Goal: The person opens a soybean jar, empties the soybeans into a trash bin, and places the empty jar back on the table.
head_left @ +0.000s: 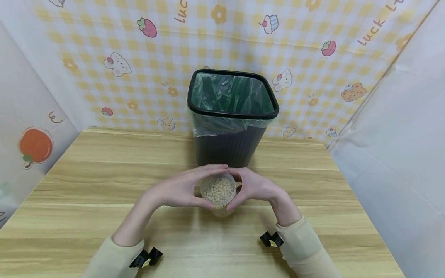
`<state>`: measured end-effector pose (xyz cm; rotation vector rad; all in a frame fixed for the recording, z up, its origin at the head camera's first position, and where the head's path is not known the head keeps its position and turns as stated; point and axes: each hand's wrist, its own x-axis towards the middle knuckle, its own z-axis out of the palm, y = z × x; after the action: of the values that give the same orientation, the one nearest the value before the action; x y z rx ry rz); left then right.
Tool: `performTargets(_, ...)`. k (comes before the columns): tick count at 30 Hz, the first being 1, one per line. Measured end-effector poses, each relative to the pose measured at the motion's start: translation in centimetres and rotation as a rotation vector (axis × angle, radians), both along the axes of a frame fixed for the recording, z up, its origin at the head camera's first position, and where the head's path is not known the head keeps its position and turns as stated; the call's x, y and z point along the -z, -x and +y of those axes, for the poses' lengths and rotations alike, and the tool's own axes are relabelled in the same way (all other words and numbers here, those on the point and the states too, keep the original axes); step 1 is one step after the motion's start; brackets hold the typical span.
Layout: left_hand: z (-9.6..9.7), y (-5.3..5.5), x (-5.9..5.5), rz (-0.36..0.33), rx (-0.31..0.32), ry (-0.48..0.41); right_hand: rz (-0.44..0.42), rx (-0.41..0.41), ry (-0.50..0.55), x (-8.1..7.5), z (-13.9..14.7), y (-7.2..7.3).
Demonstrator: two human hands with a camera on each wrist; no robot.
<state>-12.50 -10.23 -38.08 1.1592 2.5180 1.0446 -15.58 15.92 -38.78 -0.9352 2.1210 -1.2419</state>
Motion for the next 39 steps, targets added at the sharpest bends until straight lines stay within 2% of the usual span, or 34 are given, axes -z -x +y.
performTargets(5, 0.4, 0.0, 0.3, 0.047, -0.043, 0.033, 0.112, 0.068, -0.042, 0.0, -0.6, -0.4)
performTargets(11, 0.9, -0.1, 0.5, 0.093, -0.174, 0.104, 0.206, 0.225, -0.143, -0.2, -1.5, -1.3)
performTargets(16, 1.5, -0.3, 0.6, 0.098, -0.317, 0.17, 0.237, 0.336, -0.205, -0.3, -2.0, -1.9)
performTargets(18, 1.6, -0.3, 0.6, 0.099, -0.353, 0.192, 0.242, 0.367, -0.224, -0.3, -2.1, -2.1)
performTargets(20, 1.6, -0.3, 0.5, 0.097, -0.362, 0.199, 0.242, 0.378, -0.229, -0.4, -2.1, -2.1)
performTargets(22, 1.4, -0.2, 0.5, 0.087, -0.338, 0.183, 0.224, 0.372, -0.212, -0.4, -2.0, -1.9)
performTargets(24, 1.0, 0.0, 0.5, 0.062, -0.277, 0.134, 0.188, 0.34, -0.17, -0.4, -1.8, -1.7)
performTargets(28, 0.0, 0.4, 0.5, -0.021, -0.106, 0.012, 0.089, 0.219, -0.073, -0.5, -1.1, -1.2)
performTargets(31, -0.7, 0.5, 0.4, -0.091, 0.007, -0.047, 0.016, 0.115, -0.042, -0.6, -0.8, -1.0)
performTargets(34, -1.1, 0.6, 0.3, -0.153, 0.097, -0.071, -0.04, 0.027, -0.036, -0.5, -0.7, -0.9)
performTargets(39, -1.2, 0.6, 0.4, -0.179, 0.19, -0.087, -0.07, -0.056, -0.033, -0.4, -1.0, -1.1)
